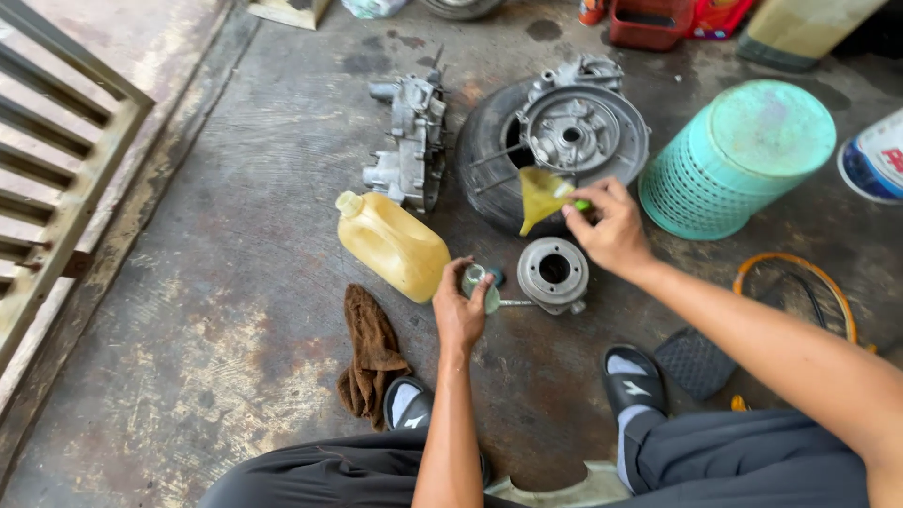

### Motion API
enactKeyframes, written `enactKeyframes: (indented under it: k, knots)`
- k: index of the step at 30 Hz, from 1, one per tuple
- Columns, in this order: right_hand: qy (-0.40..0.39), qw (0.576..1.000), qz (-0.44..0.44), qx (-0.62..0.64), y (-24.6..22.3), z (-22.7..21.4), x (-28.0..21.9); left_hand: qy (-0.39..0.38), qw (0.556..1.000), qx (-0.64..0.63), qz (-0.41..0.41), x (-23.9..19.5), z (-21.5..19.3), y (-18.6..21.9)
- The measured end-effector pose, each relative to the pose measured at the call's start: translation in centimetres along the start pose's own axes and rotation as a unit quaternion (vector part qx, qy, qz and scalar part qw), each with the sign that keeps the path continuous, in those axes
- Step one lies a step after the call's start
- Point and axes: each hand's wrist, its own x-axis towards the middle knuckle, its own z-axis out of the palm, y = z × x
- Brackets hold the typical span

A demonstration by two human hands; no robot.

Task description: The person cleans a metal engine cylinder head using a cloth and a liquid from a yellow container. They wipe the exterior and interior of the cylinder, then pour the liquid into a small plastic bottle and shake it.

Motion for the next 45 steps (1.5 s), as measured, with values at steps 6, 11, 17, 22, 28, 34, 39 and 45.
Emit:
enactKeyframes:
  k: [6, 11, 17, 22, 28, 34, 39, 45]
  knots:
    - [0.056, 0.989, 0.096, -0.099, 9.6, -4.9, -6.9, -0.027, 0.999, -0.035, 0.004, 0.3, 0.3, 2.9]
    - [0.025, 0.964, 0.135, -0.229, 17.0, -5.3, -14.0, -0.050, 0.998, 0.025, 0.041, 0.3, 1.0, 2.7]
    - [-0.127, 0.899, 0.314, -0.277, 25.3, -3.4, -18.9, -0.062, 0.996, 0.029, 0.051, 0.2, 1.4, 3.3]
    - [-0.186, 0.873, 0.374, -0.250, 23.4, -2.6, -18.4, -0.069, 0.994, 0.022, 0.077, -0.2, 1.7, 2.6]
    - [-0.122, 0.940, 0.289, -0.132, 9.3, -3.2, -7.1, -0.052, 0.992, -0.012, 0.116, -0.4, 2.5, 2.4]
    - [-0.232, 0.948, 0.061, 0.209, -8.6, -6.3, 4.8, -0.049, 0.977, -0.024, 0.206, -0.3, 3.2, 5.1]
    - [-0.424, 0.891, -0.088, 0.135, -15.0, -7.7, 7.7, -0.052, 0.985, -0.036, 0.160, -1.3, 2.8, 4.1]
    - [-0.469, 0.865, -0.156, 0.086, -14.4, -5.9, 6.4, -0.046, 0.995, 0.009, 0.088, -1.6, 1.6, 4.7]
